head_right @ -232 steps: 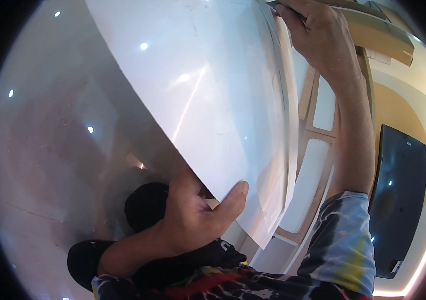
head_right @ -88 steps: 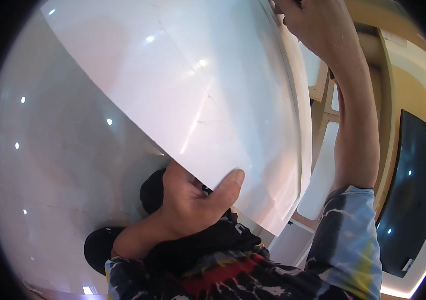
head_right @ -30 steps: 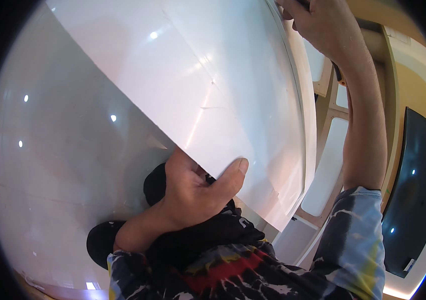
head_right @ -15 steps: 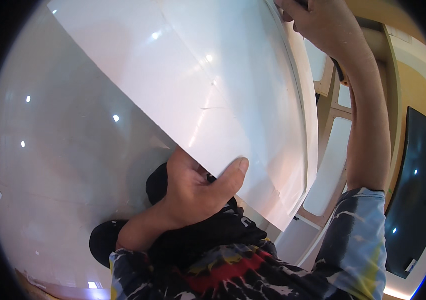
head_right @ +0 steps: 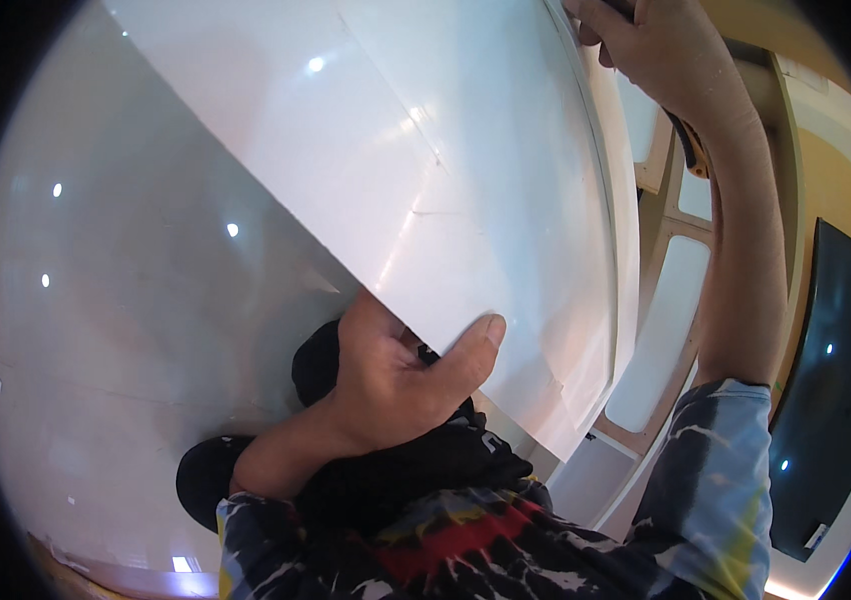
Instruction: The person sits on the floor and uses a utility knife to trim the edges of a white panel. They smooth the surface with a small tool and continue cutting along the panel's perimeter.
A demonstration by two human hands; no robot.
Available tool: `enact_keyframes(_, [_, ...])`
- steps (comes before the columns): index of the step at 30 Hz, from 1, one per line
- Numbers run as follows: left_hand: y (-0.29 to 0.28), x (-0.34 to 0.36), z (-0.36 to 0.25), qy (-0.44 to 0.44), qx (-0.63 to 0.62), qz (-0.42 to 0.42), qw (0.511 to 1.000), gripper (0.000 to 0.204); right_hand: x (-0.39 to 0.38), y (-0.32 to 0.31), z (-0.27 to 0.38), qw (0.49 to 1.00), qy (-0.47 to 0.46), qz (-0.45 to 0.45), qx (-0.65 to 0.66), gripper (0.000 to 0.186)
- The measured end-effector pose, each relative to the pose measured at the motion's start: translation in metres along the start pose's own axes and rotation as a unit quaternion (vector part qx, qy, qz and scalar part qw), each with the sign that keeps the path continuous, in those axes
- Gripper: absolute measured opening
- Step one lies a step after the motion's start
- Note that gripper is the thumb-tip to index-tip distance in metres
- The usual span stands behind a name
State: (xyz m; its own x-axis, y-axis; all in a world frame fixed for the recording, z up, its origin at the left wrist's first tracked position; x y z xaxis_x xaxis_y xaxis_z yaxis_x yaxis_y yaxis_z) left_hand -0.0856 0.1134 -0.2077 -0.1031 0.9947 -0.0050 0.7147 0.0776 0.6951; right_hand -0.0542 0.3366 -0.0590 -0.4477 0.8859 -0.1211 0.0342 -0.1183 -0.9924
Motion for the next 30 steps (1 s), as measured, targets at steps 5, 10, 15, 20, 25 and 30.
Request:
enact_keyframes(5, [0.001, -0.006, 0.001, 0.018, 0.018, -0.003, 1.000, 0.037, 0.015, -0.008, 0.002, 0.998, -0.002, 0.054, -0.022, 0.017])
enact_keyframes(10, [-0.002, 0.003, -0.006, -0.008, -0.004, 0.007, 1.000, 0.035, 0.016, -0.008, -0.006, 0.998, 0.035, 0.043, -0.002, 0.016])
enact_keyframes(15, [0.003, 0.001, -0.001, -0.001, -0.006, 0.004, 1.000, 0.035, 0.008, -0.005, -0.011, 0.999, 0.019, 0.021, -0.022, 0.016])
enact_keyframes(20, [-0.001, 0.002, -0.003, 0.013, 0.027, 0.010, 0.999, 0.039, 0.022, -0.014, 0.005, 0.995, 0.007, 0.095, -0.003, 0.017])
enact_keyframes(25, [0.001, 0.002, -0.005, -0.009, -0.009, 0.013, 1.000, 0.041, 0.002, -0.007, 0.001, 0.999, 0.005, 0.008, -0.034, 0.017])
enact_keyframes(30, [0.001, -0.002, 0.002, -0.008, -0.009, 0.009, 1.000, 0.041, -0.006, -0.001, 0.008, 0.999, -0.018, 0.005, -0.047, 0.018])
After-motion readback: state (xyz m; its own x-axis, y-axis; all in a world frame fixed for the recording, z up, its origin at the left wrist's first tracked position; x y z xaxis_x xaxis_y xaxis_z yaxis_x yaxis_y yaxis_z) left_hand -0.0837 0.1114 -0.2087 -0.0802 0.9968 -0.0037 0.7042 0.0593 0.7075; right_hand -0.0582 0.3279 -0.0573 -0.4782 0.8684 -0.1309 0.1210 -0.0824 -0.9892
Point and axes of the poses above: each hand's wrist, its own x-axis towards the middle knuckle, its own y-axis out of the palm, z = x × y, the point moved 1 cm from there along x, towards the middle knuckle, and after that the axes turned 9 degrees about x, right-handed, at the moved point
